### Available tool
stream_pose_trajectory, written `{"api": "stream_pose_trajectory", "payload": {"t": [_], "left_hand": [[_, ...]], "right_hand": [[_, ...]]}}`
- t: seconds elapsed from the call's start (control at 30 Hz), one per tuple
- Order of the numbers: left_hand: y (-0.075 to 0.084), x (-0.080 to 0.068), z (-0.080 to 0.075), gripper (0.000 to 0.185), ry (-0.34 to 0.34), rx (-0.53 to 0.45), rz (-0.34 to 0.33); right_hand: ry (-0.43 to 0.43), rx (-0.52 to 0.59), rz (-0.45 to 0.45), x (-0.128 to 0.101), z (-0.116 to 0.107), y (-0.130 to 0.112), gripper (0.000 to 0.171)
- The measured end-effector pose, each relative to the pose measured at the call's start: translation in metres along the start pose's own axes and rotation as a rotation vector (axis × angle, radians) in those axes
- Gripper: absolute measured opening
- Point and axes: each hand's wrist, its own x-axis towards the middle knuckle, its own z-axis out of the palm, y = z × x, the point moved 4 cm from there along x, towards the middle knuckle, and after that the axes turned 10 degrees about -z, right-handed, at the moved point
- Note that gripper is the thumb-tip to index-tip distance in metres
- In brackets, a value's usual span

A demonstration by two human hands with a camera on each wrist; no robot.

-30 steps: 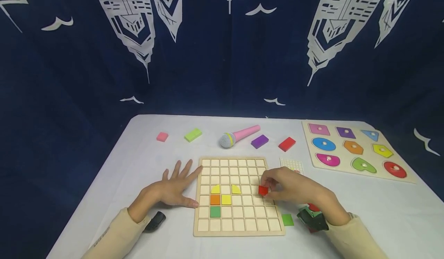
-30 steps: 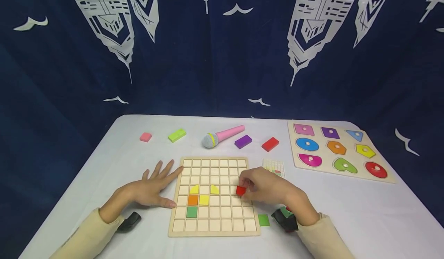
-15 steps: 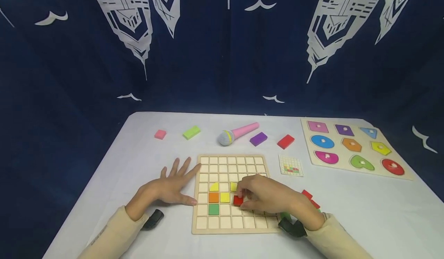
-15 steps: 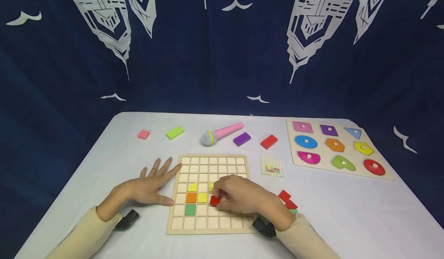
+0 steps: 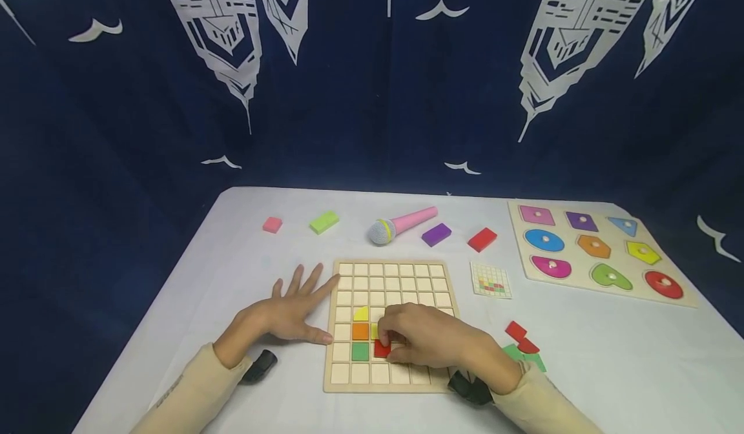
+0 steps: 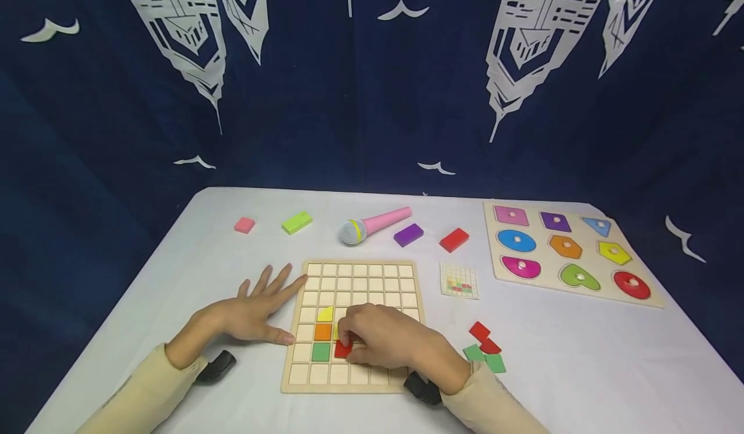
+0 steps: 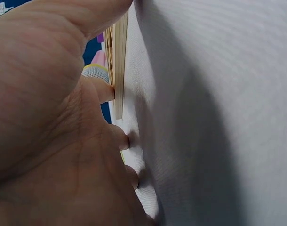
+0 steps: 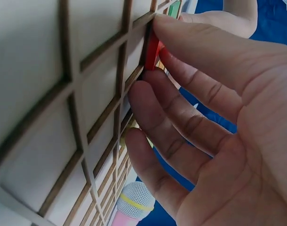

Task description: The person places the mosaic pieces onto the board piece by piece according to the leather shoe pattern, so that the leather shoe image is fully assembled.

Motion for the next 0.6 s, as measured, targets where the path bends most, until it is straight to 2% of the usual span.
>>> {"api": "stream_pose_trajectory", "payload": {"t": [0.33, 0.6], "left_hand": [[0.001, -0.001, -0.001, 0.109, 0.010, 0.001, -0.003], [0.001, 0.000, 0.000, 0.111, 0.012, 0.017, -0.009]], "right_hand": [[0.026, -0.032, 0.001, 0.001, 0.001, -0.007, 0.015], [0.026, -0.048, -0.056, 0.003, 0.005, -0.013, 0.013]]}}
